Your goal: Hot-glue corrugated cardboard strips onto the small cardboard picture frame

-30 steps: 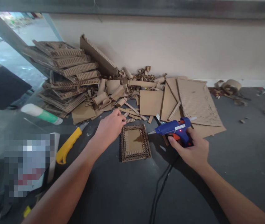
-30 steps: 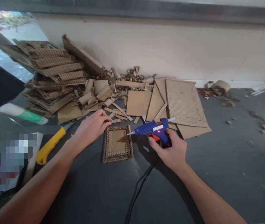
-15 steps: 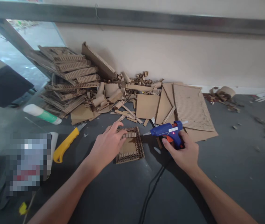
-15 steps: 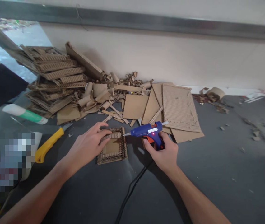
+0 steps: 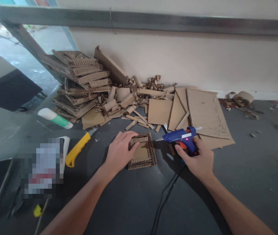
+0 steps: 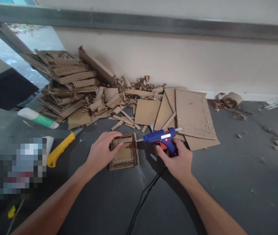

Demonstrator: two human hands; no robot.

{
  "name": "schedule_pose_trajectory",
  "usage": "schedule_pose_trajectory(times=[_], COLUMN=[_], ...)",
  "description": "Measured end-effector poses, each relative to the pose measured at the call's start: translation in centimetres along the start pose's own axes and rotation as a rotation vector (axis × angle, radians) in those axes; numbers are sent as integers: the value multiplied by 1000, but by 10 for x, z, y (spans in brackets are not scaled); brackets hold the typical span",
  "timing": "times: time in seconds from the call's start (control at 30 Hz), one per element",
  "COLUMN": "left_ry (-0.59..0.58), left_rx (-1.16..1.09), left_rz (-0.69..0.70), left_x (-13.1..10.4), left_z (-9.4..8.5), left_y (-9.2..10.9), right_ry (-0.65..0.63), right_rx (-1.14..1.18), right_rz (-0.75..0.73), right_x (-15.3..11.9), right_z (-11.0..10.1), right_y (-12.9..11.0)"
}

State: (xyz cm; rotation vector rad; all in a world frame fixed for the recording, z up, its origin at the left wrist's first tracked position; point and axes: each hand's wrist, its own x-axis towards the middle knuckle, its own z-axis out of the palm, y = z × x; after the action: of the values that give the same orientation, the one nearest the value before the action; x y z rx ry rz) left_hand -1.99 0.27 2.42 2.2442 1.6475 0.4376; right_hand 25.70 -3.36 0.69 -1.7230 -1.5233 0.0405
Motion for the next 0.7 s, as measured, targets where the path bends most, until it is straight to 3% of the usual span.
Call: schedule_pose_trajectory(times=[0.23, 0.7], left_ry=[2, 32], left_rx=[-33, 0], left_rz=[-12, 93], left_x=[-1, -1], left_z=[1, 2], left_y=[1, 2], right_ry=[-2, -3], right_rx=[16, 38], right_rz=[-5, -46], right_x=[0, 2], right_z=[1, 0], right_y=[1, 0])
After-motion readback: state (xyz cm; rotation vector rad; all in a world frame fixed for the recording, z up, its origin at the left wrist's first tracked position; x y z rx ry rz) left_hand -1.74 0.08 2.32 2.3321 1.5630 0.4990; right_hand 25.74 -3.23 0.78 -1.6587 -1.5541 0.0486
